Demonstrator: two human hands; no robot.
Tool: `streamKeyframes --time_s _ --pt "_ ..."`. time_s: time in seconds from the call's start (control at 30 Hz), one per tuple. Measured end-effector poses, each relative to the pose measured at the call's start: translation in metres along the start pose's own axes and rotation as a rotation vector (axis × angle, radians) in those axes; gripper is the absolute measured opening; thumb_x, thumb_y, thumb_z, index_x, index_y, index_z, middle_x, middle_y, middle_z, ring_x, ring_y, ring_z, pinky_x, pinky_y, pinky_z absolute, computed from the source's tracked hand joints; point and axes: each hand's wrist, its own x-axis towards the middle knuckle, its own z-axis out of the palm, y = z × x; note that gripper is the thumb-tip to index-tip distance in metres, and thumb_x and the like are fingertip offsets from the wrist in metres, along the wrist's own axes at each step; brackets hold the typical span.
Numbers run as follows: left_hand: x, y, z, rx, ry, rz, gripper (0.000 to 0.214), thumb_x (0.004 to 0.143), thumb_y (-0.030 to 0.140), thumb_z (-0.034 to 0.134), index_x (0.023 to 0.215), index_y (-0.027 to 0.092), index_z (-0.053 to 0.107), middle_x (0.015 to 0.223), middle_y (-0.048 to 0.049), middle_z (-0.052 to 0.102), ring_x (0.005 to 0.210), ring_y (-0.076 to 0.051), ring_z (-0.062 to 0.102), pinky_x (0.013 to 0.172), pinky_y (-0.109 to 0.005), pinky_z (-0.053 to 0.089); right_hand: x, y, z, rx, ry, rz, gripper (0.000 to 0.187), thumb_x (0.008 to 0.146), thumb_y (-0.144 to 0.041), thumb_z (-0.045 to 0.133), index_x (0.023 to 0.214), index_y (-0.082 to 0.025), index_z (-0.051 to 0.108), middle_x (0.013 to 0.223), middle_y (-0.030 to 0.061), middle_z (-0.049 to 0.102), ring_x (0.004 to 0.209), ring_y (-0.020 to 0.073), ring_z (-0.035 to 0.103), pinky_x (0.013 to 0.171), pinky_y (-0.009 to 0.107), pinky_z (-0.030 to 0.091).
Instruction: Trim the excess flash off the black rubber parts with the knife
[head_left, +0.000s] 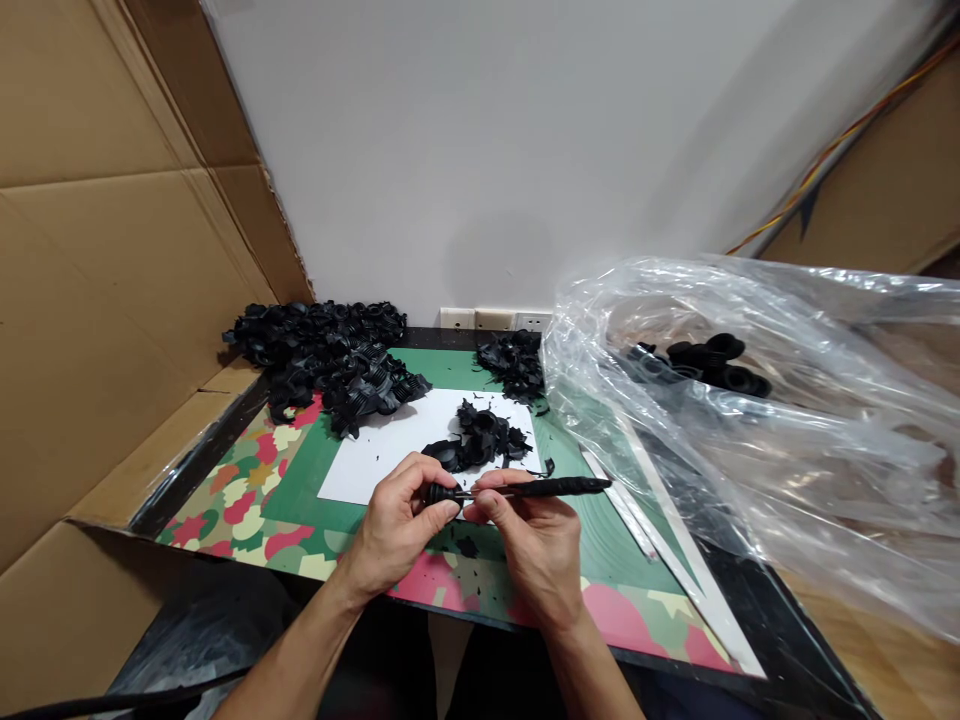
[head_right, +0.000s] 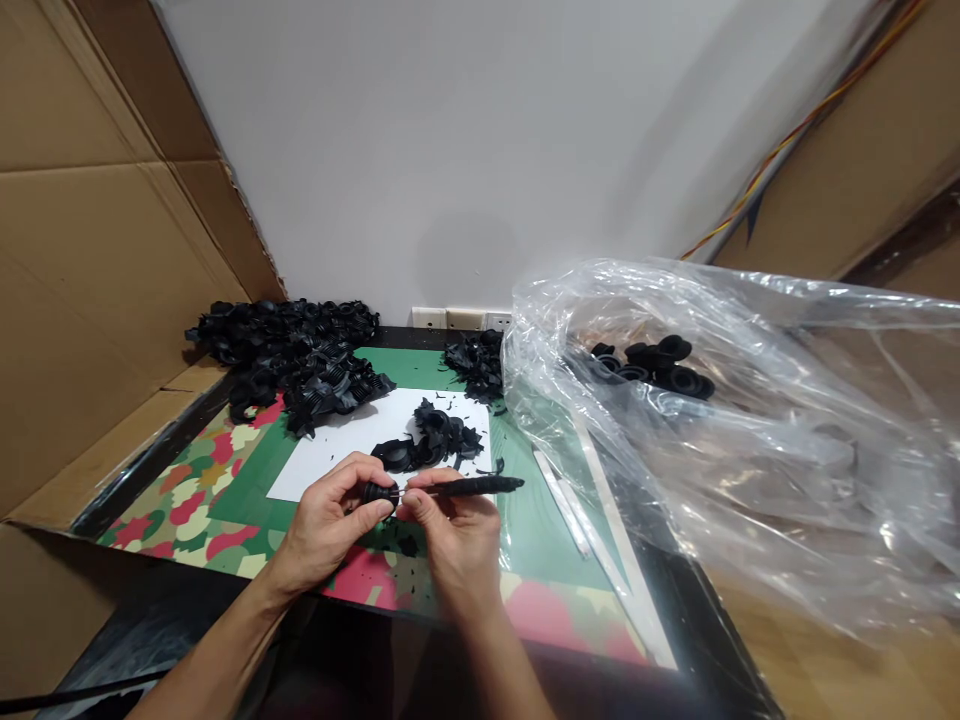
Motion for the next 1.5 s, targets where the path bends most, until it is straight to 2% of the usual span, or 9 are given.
streamKeyframes --time_s 0.27,0.4,0.47,0.53,0.7,0.9,1.07,1.27,1.5 --pt "0.000 -0.001 0.003 0.049 0.014 0.061 0.012 0.077 0.013 0.062 0.088 0.019 0.064 0.086 -0.0022 0.056 0.070 -0.013 0.051 0.059 -0.024 0.040 0.004 -0.001 0.002 -0.019 -0.007 0.022 0.020 0.075 -0.037 0.072 0.073 -0.018 0.066 0.055 -0.0003 0.064 0.051 0.0140 0.060 0.055 0.026 0.049" --pt "0.001 -0.007 0.000 0.090 0.021 0.099 0.015 0.076 0.011 0.063 0.088 0.020 0.064 0.089 -0.0030 0.057 0.078 -0.016 0.054 0.067 -0.026 0.044 0.005 -0.006 0.004 0.203 -0.101 0.209 0.036 0.069 -0.049 0.075 0.063 -0.016 0.062 0.041 -0.0025 0.055 0.038 0.0096 0.047 0.045 0.023 0.041" --pt "0.003 -0.010 -0.002 0.081 0.038 0.074 0.016 0.076 0.011 0.063 0.088 0.020 0.065 0.090 -0.0036 0.058 0.081 -0.016 0.055 0.068 -0.026 0.045 0.004 -0.008 0.002 0.331 -0.212 0.325 0.042 0.065 -0.053 0.076 0.062 -0.015 0.062 0.039 -0.0040 0.051 0.032 0.0068 0.039 0.040 0.022 0.035" --pt "0.004 -0.011 -0.004 0.033 0.054 0.035 0.015 0.075 0.012 0.063 0.087 0.020 0.065 0.089 -0.0038 0.059 0.081 -0.017 0.055 0.065 -0.025 0.045 0.004 -0.008 -0.002 0.361 -0.235 0.360 0.042 0.063 -0.053 0.078 0.064 -0.014 0.063 0.040 -0.0040 0.052 0.032 0.0061 0.038 0.039 0.022 0.034" --pt "0.003 -0.010 -0.004 -0.070 0.069 -0.047 0.013 0.073 0.015 0.065 0.085 0.018 0.067 0.087 -0.0034 0.058 0.076 -0.015 0.055 0.062 -0.024 0.045 0.005 -0.003 -0.008 0.238 -0.058 0.269 0.036 0.067 -0.047 0.079 0.073 -0.014 0.065 0.053 -0.0013 0.060 0.043 0.0094 0.052 0.048 0.023 0.042" --pt "0.001 -0.009 -0.004 -0.107 0.082 -0.077 0.014 0.071 0.015 0.067 0.084 0.018 0.067 0.085 -0.0031 0.059 0.073 -0.014 0.054 0.060 -0.023 0.044 0.005 0.003 -0.004 0.216 -0.014 0.249 0.036 0.067 -0.047 0.077 0.073 -0.014 0.064 0.064 0.0002 0.061 0.046 0.0103 0.054 0.045 0.024 0.045" --pt "0.001 -0.008 -0.005 -0.107 0.085 -0.080 0.013 0.071 0.016 0.067 0.083 0.018 0.067 0.085 -0.0028 0.058 0.071 -0.013 0.053 0.059 -0.023 0.042 0.004 0.002 -0.002 0.201 -0.016 0.227 0.034 0.069 -0.046 0.076 0.071 -0.015 0.062 0.062 -0.0007 0.059 0.046 0.0091 0.053 0.044 0.022 0.042" --pt "0.000 -0.006 -0.005 -0.042 0.090 -0.031 0.012 0.072 0.016 0.067 0.084 0.018 0.067 0.087 -0.0037 0.058 0.074 -0.015 0.054 0.059 -0.023 0.042 0.003 0.000 0.002 0.096 -0.026 0.275 0.036 0.072 -0.049 0.071 0.071 -0.016 0.057 0.059 -0.0039 0.053 0.039 0.0041 0.036 0.037 0.019 0.024" --pt "0.001 -0.001 -0.003 -0.010 0.099 0.025 0.010 0.072 0.018 0.069 0.081 0.018 0.067 0.084 -0.0036 0.059 0.072 -0.015 0.055 0.058 -0.023 0.042 0.002 -0.006 0.012 -0.242 -0.172 0.197 0.035 0.074 -0.049 0.065 0.068 -0.016 0.056 0.055 -0.0047 0.044 0.051 0.0100 0.038 0.045 0.022 0.031"
